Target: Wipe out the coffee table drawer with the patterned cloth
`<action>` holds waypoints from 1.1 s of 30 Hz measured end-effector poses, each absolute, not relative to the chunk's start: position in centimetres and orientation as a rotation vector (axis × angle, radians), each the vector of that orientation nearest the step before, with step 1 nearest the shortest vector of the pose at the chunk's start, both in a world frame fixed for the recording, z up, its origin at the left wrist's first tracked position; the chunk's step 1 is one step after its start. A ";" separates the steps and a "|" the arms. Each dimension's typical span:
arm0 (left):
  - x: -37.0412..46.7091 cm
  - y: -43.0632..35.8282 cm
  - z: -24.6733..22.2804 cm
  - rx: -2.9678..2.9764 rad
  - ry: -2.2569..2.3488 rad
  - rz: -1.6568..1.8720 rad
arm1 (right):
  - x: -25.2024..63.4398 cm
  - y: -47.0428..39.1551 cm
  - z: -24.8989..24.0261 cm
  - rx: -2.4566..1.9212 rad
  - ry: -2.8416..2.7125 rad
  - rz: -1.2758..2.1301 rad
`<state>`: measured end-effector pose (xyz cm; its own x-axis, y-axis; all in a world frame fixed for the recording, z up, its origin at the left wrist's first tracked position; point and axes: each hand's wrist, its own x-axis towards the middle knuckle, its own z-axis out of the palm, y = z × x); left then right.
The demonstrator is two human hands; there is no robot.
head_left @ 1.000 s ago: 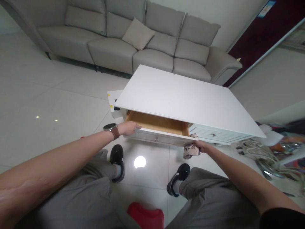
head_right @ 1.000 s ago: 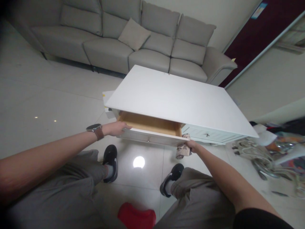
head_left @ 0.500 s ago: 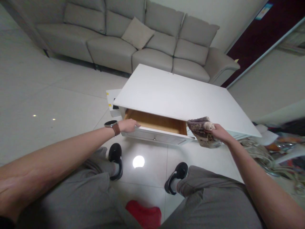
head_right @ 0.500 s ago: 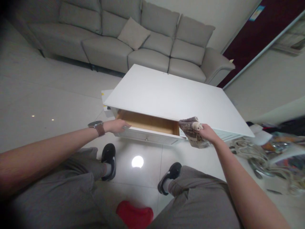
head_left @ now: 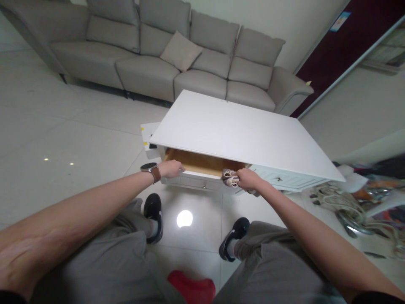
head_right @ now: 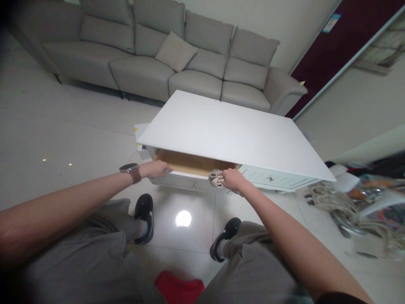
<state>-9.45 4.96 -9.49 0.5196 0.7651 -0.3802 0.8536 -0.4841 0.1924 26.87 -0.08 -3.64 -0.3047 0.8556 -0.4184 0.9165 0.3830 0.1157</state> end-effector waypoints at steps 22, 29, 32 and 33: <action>-9.5 4.1 -8.8 2.389 1.343 -0.358 | 26.7 0.9 -4.9 1.554 2.241 -0.261; -9.5 4.0 -8.7 2.380 1.334 -0.346 | 26.9 1.1 -6.1 1.514 2.316 -0.218; -9.5 4.0 -8.7 2.386 1.347 -0.349 | 26.6 1.0 -6.5 1.554 2.304 -0.190; -9.5 4.0 -8.8 2.394 1.346 -0.346 | 26.5 1.0 -6.6 1.561 2.301 -0.180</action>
